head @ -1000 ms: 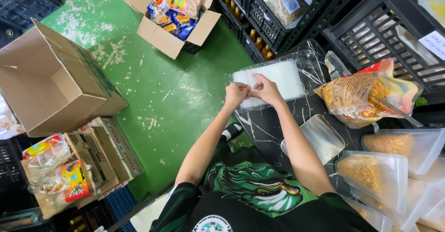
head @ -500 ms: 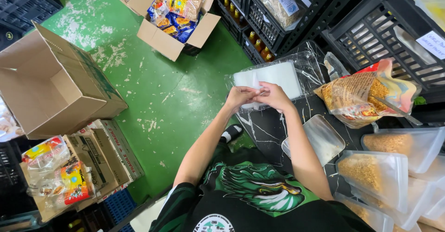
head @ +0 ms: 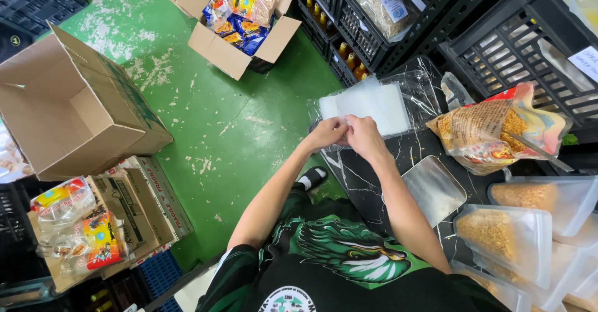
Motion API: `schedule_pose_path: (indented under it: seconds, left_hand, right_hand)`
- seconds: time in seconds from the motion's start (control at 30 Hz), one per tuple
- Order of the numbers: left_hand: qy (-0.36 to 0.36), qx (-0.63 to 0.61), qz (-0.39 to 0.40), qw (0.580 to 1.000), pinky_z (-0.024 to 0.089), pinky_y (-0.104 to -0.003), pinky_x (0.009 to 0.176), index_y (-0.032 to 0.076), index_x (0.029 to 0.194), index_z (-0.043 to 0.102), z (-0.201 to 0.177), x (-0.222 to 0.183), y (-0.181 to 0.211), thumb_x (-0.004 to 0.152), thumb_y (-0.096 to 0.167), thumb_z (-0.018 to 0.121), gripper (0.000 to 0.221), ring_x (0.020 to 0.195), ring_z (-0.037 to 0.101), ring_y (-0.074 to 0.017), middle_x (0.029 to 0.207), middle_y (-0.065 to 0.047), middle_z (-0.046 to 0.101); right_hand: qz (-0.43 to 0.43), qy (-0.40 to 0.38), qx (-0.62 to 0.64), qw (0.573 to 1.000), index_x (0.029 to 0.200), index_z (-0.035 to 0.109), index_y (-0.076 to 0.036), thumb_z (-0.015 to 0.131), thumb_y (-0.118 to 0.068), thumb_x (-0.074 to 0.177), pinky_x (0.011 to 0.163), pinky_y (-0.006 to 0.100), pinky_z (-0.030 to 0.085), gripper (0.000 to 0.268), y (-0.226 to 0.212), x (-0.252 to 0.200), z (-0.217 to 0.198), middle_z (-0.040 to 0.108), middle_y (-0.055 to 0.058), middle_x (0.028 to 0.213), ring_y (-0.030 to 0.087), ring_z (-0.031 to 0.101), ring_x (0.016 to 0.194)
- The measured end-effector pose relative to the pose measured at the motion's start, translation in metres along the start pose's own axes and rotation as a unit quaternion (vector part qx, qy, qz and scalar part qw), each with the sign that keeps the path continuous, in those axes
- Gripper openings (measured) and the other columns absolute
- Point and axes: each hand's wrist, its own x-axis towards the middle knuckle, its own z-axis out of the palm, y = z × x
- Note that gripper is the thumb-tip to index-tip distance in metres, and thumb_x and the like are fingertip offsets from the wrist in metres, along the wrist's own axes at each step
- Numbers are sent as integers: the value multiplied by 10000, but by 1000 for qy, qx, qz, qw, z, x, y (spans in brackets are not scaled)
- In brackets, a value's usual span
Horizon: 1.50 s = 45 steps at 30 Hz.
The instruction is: Scooping grains from a large bag into small plastic bags and weighing them on a scale.
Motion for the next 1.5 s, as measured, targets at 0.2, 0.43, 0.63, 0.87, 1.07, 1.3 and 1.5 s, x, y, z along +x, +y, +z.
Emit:
schedule_pose_path:
  seconds: [0.2,0.43,0.63,0.87,1.07,1.3,1.5]
  left_hand:
    - [33,83,93,992,582,-516,785,56,900,765,0,-12,0,863,274,633,257,866,730,-422,803,-199,739]
    - [83,27,166,982,578,-400,759,198,945,758,15,-11,-22,909,252,600,171,784,745,-272,743,-77,745]
    - [29,7,172,985,590,-475,712,57,1022,713,-3,-40,11,949,213,581,217,800,747,-374,855,-198,750]
    - [22,-16,193,981,590,-415,662,76,973,727,-3,-16,-36,890,169,657,143,700,737,-293,777,-154,732]
    - [100,32,244,964,549,-400,670,113,839,691,-16,-41,-20,932,158,589,146,704,695,-291,697,-129,682]
    - [149,58,300,940,519,-404,600,68,733,596,-45,-63,-7,949,127,555,227,627,637,-367,636,-181,612]
    - [215,162,334,903,501,-380,512,114,677,533,-44,-48,-23,903,150,589,236,551,626,-335,555,-103,553]
  right_hand:
    - [28,-8,-27,999,1222,685,-175,511,-161,968,764,522,625,309,-11,-8,7,729,218,881,428,736,911]
    - [26,63,77,995,1015,750,-54,562,-79,907,720,538,603,218,0,-6,8,721,254,786,493,705,854]
    - [49,65,47,996,968,735,-51,527,-86,912,725,547,592,218,-12,-12,4,698,270,766,483,704,840]
    - [18,47,36,998,1020,737,-64,522,-86,934,756,527,593,232,-23,-12,17,713,256,788,468,711,868]
    - [-3,65,77,995,1043,753,-48,550,-61,944,778,491,602,226,-50,-3,8,736,252,840,448,722,875]
    - [-28,112,143,983,1004,780,-61,645,-15,859,713,421,630,204,-81,-1,1,760,210,850,370,747,840]
    - [30,135,241,961,938,796,-129,665,-65,834,734,366,632,180,-89,-3,4,761,158,838,263,758,857]
